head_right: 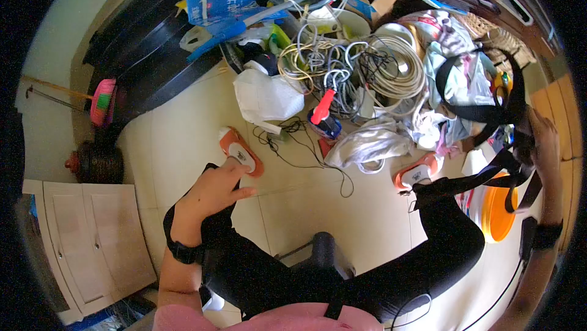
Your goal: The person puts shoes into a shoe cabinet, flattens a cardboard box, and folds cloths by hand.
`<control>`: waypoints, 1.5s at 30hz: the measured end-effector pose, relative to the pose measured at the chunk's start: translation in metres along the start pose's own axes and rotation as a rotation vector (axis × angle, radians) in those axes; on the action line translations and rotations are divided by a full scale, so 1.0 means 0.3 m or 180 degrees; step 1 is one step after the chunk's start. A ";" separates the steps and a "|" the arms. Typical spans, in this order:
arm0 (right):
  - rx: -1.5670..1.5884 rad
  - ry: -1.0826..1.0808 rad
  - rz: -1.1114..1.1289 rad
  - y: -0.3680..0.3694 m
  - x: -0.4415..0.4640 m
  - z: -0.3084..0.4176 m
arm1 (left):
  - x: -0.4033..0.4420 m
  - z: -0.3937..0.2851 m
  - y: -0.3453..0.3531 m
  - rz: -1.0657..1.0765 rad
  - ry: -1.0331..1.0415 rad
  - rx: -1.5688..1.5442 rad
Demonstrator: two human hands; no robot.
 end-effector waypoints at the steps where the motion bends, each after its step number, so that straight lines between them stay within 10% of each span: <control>1: -0.0636 -0.0088 0.0110 -0.003 0.045 0.016 | -0.027 -0.004 0.019 0.0017 -0.0050 0.0044; 3: -0.1206 -0.0280 0.0286 0.122 0.195 0.073 | -0.052 0.065 0.028 0.0148 -0.0194 0.0081; 5: -0.2200 -0.0527 -0.1244 0.278 0.323 -0.003 | -0.026 0.085 0.011 -0.0082 -0.0109 0.0206; 12: -0.1777 0.1788 0.0522 0.636 0.666 -0.342 | -0.011 0.087 -0.038 -0.0118 -0.0146 0.0116; 17: -0.0085 -0.1015 -0.1172 0.283 0.710 0.737 | 0.009 0.026 -0.027 -0.0029 0.0092 0.0103; 20: 0.2211 -0.2106 -0.0781 -0.202 0.508 1.455 | 0.016 0.007 -0.013 0.0058 0.0173 0.0088; 24: 0.2149 -0.1760 -0.1415 -0.375 0.384 1.911 | 0.007 0.024 -0.020 0.0128 -0.0029 0.0156; 29: 0.2046 -0.1696 -0.0771 -0.262 0.459 1.967 | -0.046 0.108 -0.048 -0.0223 -0.0179 0.0054; 34: 0.4864 -0.2034 0.1388 -0.332 0.261 1.715 | -0.076 0.121 -0.152 -0.1330 -0.0196 -0.0267; 37: 0.4034 -0.2980 0.2699 -0.365 0.124 1.699 | -0.092 0.052 -0.205 -0.1915 0.0520 -0.1499; 39: 0.4787 -0.3829 0.2992 -0.422 0.091 1.698 | -0.057 0.024 -0.100 -0.0106 -0.0057 -0.2241; 41: 0.4770 -0.4966 0.2793 -0.386 0.199 1.694 | -0.051 -0.017 -0.099 -0.0546 0.0205 -0.1908; 45: 0.6600 -0.1788 0.2166 -0.454 0.609 1.738 | -0.033 -0.042 -0.006 -0.0313 0.0017 -0.0373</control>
Point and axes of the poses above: each hand's wrist, its own x-axis towards the middle knuckle, its own y-axis out of the palm, z = x × y, the point moved 7 cm from there along x, towards the middle knuckle, and after that the axes turned 14 degrees about -x, right-handed, at the moved point
